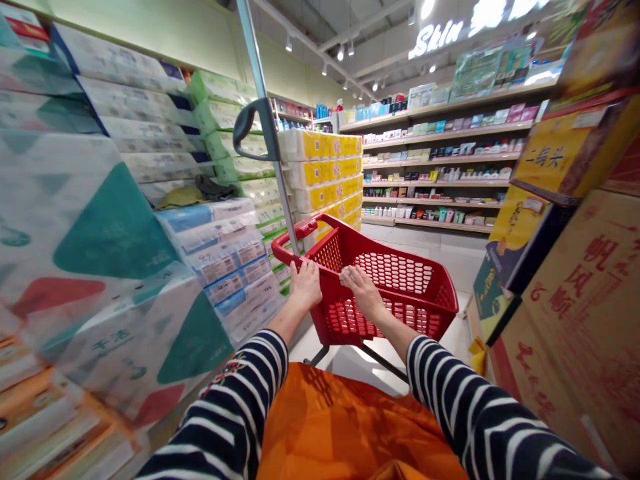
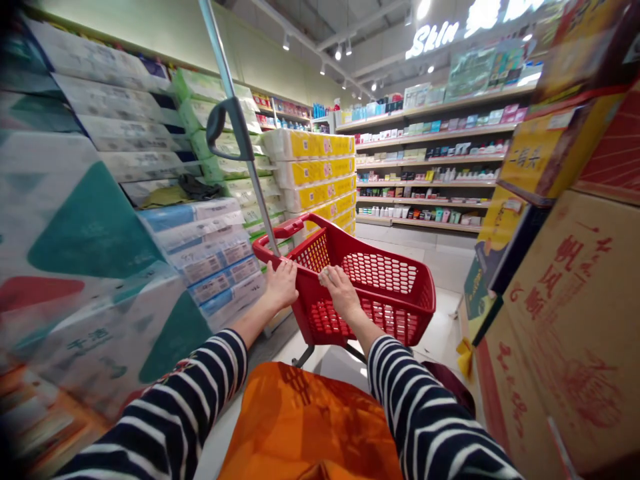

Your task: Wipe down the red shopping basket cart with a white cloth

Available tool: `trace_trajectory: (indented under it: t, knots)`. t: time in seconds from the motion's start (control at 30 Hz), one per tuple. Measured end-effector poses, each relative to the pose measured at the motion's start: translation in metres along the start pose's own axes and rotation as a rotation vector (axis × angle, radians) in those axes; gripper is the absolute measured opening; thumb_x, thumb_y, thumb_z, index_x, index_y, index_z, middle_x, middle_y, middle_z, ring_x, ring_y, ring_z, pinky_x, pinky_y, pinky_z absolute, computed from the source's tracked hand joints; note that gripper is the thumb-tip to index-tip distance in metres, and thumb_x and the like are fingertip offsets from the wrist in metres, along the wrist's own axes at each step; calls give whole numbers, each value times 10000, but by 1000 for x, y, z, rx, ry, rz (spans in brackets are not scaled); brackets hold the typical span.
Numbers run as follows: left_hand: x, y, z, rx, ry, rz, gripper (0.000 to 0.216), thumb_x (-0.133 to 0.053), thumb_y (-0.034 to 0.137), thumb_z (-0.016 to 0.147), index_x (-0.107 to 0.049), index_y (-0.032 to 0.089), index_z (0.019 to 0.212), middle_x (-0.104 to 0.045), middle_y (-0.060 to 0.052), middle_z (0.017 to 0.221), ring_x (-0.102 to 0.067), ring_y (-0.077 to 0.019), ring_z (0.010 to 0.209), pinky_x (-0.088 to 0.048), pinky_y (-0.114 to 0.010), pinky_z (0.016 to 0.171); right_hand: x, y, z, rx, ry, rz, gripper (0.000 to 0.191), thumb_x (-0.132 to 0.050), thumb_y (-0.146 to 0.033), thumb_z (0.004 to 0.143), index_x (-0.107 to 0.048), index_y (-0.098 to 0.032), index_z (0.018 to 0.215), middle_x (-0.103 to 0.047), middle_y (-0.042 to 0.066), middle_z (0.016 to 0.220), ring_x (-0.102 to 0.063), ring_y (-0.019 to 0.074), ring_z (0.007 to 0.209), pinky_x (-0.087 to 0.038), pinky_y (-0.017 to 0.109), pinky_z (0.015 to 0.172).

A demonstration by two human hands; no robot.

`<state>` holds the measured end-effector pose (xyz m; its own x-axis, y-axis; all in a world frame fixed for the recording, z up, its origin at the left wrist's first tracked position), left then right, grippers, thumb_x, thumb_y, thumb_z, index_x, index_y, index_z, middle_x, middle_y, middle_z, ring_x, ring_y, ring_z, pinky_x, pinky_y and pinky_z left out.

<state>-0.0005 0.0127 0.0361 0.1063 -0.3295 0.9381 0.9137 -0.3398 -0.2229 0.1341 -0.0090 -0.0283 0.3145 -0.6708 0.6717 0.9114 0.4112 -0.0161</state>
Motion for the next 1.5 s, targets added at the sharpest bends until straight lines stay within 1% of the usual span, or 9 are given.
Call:
trace_trajectory:
  t: [0.1,0.2,0.47,0.67,0.93,1.2,1.27,1.33,1.5]
  knots:
    - [-4,5,0,-5,37,16,648,-509,218,736,-397,102,1363,-356,-170,1459,-253,-299,1367,-76,-568,1120,-6,-18,10,14,-6,-12,529,-387,-10,830,-491,-160,1327,-420,100,1425,-224,261,1385,-302,494,1113]
    - [-14,15,-2,-67,38,9,671,-486,205,753,-338,124,1402,-249,-137,1517,-150,-281,1409,-90,-561,1121,-3,-16,1,-10,6,-34,510,-392,-29,851,-473,-147,1341,-411,108,1431,-198,268,1392,-292,504,1116]
    - [-17,26,0,-73,-18,-8,663,-445,169,773,-308,135,1421,-268,-121,1511,-176,-266,1405,-49,-587,1116,43,53,-77,-93,71,-154,521,-341,-6,857,-494,-182,1323,-454,93,1401,-222,245,1388,-341,506,1079]
    - [-16,26,3,-58,-23,7,664,-422,167,773,-302,133,1425,-277,-121,1507,-178,-273,1405,-65,-598,1111,46,80,-79,-171,38,-171,520,-368,0,837,-508,-177,1306,-476,110,1382,-303,236,1356,-356,488,1059]
    - [-24,9,9,15,-104,75,712,-453,188,745,-279,122,1433,-216,-127,1526,-152,-268,1414,-142,-576,1107,28,75,-62,-156,-1,-133,467,-379,-33,864,-529,-160,1288,-497,107,1364,-331,222,1339,-343,456,1080]
    - [-33,-19,4,90,-102,71,767,-508,244,725,-259,129,1441,-192,-135,1533,-121,-283,1419,-163,-559,1108,63,133,-125,-298,69,-216,398,-373,-134,915,-539,-160,1276,-507,126,1349,-365,251,1315,-380,489,1043]
    - [-33,-22,2,109,-98,63,778,-526,263,719,-265,126,1438,-193,-133,1533,-112,-287,1420,-156,-548,1114,63,128,-123,-325,115,-213,415,-347,-118,915,-531,-163,1285,-499,119,1354,-337,249,1333,-374,497,1049]
    - [-33,-23,1,114,-98,58,777,-534,273,720,-270,134,1437,-194,-128,1534,-109,-286,1421,-149,-540,1118,52,106,-107,-312,138,-191,432,-337,-96,910,-525,-172,1291,-496,101,1357,-308,238,1350,-353,494,1070]
    - [-32,-24,-3,109,-99,54,772,-537,272,718,-277,148,1435,-200,-123,1533,-112,-285,1420,-139,-545,1119,14,32,-53,-85,53,-107,452,-350,-57,887,-531,-153,1290,-476,92,1381,-243,241,1379,-300,481,1113]
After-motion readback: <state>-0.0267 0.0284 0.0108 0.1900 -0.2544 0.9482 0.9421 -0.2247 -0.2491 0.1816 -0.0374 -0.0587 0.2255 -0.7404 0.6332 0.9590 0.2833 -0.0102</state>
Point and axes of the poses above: each hand's wrist, its own z-axis towards the middle knuckle, its own x-axis out of the back of the hand, y = z × x, the point moved 8 cm from there along z, towards the middle knuckle
